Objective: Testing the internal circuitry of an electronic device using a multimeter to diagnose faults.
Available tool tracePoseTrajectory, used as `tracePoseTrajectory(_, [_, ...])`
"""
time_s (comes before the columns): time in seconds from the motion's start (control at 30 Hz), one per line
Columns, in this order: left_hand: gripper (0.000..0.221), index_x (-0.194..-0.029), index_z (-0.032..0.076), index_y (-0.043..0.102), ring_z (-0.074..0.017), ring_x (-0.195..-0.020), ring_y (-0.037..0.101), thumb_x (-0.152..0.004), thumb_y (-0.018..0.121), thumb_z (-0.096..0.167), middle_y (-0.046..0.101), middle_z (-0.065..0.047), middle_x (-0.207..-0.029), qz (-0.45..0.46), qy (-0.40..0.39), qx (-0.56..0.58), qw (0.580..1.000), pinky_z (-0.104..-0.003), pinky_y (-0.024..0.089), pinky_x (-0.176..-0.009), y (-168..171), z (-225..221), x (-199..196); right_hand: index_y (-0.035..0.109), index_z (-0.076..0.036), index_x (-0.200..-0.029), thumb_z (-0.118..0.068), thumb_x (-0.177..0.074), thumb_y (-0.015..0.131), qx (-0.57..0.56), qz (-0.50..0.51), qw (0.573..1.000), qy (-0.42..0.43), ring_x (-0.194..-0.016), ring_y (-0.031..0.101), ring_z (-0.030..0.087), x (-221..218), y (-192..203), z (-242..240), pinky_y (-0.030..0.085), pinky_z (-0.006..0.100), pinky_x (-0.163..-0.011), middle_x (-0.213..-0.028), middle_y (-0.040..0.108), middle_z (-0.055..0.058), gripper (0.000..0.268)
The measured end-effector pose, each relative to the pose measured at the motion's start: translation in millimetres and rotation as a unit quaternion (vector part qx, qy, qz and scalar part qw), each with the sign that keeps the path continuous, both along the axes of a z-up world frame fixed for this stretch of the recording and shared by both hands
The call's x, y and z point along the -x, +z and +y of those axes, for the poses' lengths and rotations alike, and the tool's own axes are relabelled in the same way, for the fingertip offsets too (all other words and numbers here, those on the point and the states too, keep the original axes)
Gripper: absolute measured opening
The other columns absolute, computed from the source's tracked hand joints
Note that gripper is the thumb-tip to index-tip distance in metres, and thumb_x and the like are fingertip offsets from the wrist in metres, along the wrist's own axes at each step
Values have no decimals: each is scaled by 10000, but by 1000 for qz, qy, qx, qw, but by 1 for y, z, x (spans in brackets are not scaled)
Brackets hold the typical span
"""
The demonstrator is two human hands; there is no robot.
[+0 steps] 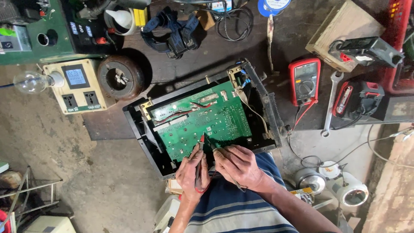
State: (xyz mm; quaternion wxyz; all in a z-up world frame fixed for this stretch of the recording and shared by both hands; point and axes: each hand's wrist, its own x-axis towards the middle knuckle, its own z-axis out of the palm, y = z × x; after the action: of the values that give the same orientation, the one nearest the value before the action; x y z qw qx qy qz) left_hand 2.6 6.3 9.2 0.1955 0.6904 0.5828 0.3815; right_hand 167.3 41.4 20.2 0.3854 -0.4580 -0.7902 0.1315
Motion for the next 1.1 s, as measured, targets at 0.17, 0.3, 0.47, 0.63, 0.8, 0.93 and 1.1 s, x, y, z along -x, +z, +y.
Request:
tracePoseTrajectory(0.17, [134, -1098, -13, 694, -253, -949, 780, -974, 672, 33, 744, -203, -1195, 25, 11, 34, 999, -310, 624, -828, 4, -1, -1, 654, 82, -1082, -116, -1017, 592, 28, 29, 998, 44, -734, 693, 244, -8, 2, -1, 603, 357, -679, -958, 720, 148, 218])
tracePoseTrajectory(0.3, [150, -1041, -15, 738, -220, -827, 768, -987, 673, 109, 768, -176, -1139, 79, 28, 12, 996, -289, 604, -749, 10, 5, -9, 667, 59, -1059, -78, -989, 597, 21, 9, 999, 28, -736, 675, 216, -9, 2, -1, 597, 336, -692, -939, 716, 126, 169])
tracePoseTrajectory(0.47, [131, -1023, -38, 735, -223, -730, 729, -979, 676, 70, 761, -217, -1125, 44, 52, 26, 997, -281, 585, -664, 6, 0, -12, 685, 43, -1016, -4, -926, 677, 0, 22, 1000, -4, -702, 694, 175, -5, -4, -5, 591, 293, -643, -895, 747, 117, 101])
tracePoseTrajectory(0.63, [166, -1075, -37, 732, -235, -817, 764, -982, 681, 91, 757, -204, -1153, 49, 53, 31, 997, -295, 608, -709, -2, -7, -9, 689, 41, -1015, -7, -922, 667, 1, 23, 1000, -8, -706, 680, 180, -6, -2, -4, 595, 299, -653, -879, 730, 108, 108])
tracePoseTrajectory(0.8, [143, -1058, -51, 732, -232, -809, 764, -971, 698, 57, 762, -203, -1134, 54, 58, 19, 997, -294, 611, -720, 2, -3, -12, 685, 38, -1016, -17, -926, 665, 0, 24, 1000, -11, -705, 670, 185, -5, -4, -5, 580, 297, -643, -875, 725, 104, 107])
tracePoseTrajectory(0.93, [158, -1065, -46, 725, -236, -862, 776, -978, 689, 79, 763, -193, -1135, 51, 58, 27, 997, -298, 614, -751, 2, -5, -11, 687, 40, -1032, -2, -912, 686, 0, 21, 1000, -10, -718, 682, 177, -5, -5, -7, 601, 295, -652, -882, 731, 105, 127])
tracePoseTrajectory(1.1, [169, -1092, -52, 719, -249, -891, 774, -970, 689, 61, 749, -219, -1165, 29, 56, 38, 997, -313, 623, -783, 3, -5, -11, 675, 37, -1050, -11, -913, 684, 0, 21, 1000, -8, -719, 664, 181, -6, -7, -9, 595, 299, -663, -901, 722, 101, 145])
